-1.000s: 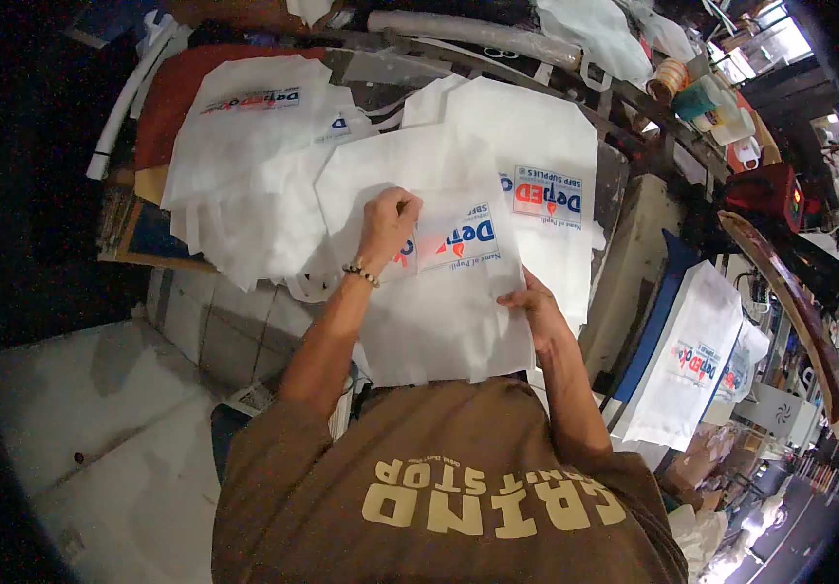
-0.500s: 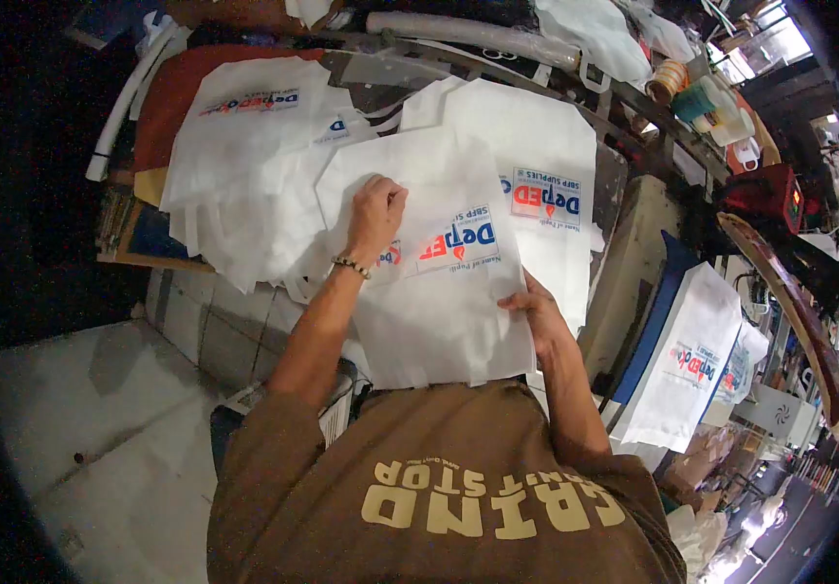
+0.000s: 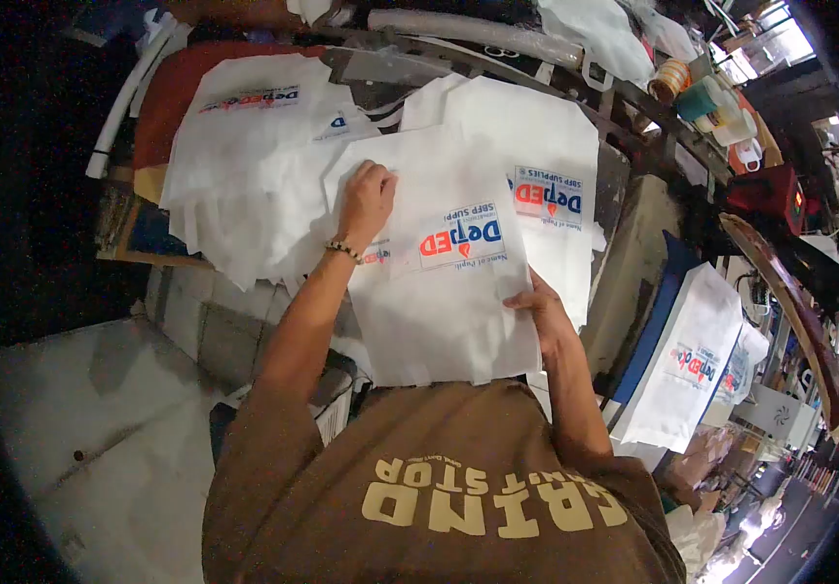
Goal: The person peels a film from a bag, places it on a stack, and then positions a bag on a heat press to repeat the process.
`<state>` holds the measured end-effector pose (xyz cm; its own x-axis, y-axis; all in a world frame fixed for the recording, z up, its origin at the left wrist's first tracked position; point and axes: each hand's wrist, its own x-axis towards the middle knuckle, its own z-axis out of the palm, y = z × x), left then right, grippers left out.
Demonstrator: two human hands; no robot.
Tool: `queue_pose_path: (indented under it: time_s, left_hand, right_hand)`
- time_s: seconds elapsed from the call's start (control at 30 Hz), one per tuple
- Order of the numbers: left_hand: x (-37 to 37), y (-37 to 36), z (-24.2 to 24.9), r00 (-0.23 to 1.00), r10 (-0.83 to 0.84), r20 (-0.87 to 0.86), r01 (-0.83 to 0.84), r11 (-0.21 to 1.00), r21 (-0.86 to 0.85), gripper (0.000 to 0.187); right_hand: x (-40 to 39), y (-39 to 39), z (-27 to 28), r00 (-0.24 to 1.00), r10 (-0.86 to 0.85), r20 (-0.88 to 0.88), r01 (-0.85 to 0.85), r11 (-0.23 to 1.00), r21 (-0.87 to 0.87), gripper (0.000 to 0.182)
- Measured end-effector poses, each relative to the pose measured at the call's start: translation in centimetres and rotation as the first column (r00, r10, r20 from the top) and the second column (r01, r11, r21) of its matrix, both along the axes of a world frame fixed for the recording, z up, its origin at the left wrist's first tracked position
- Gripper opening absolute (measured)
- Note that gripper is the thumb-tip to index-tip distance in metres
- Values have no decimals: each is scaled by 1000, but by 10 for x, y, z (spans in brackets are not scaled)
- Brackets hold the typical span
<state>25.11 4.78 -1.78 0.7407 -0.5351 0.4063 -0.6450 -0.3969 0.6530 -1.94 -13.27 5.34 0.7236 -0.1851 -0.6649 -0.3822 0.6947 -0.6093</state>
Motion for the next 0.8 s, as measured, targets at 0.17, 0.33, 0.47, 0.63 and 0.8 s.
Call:
queue_pose_path:
  time_s: [0.17, 0.33, 0.47, 0.63, 0.8]
  left_hand:
    - [-4, -2, 9, 1000, -10, -22, 11, 999, 45, 13]
    - [4, -3, 2, 995, 37, 91, -42, 997, 59, 10]
    - [6, -8, 4, 989, 12, 144, -15, 1000, 17, 10]
    - [6, -12, 13, 996, -49, 73, 43, 997, 71, 9]
    - [16, -15, 2, 988, -13, 157, 7, 999, 39, 9]
  right_hand:
    - [-7, -5, -6, 999, -3, -48, 1, 999, -44, 84]
    - [-10, -8, 0, 999, -45, -18, 44, 999, -19, 83]
    - [-12, -10, 4, 999, -46, -5, 46, 999, -12, 83]
    - [-14, -13, 1, 999, -53, -2, 52, 998, -26, 84]
    - [-18, -15, 1, 998, -59, -2, 59, 998, -25, 85]
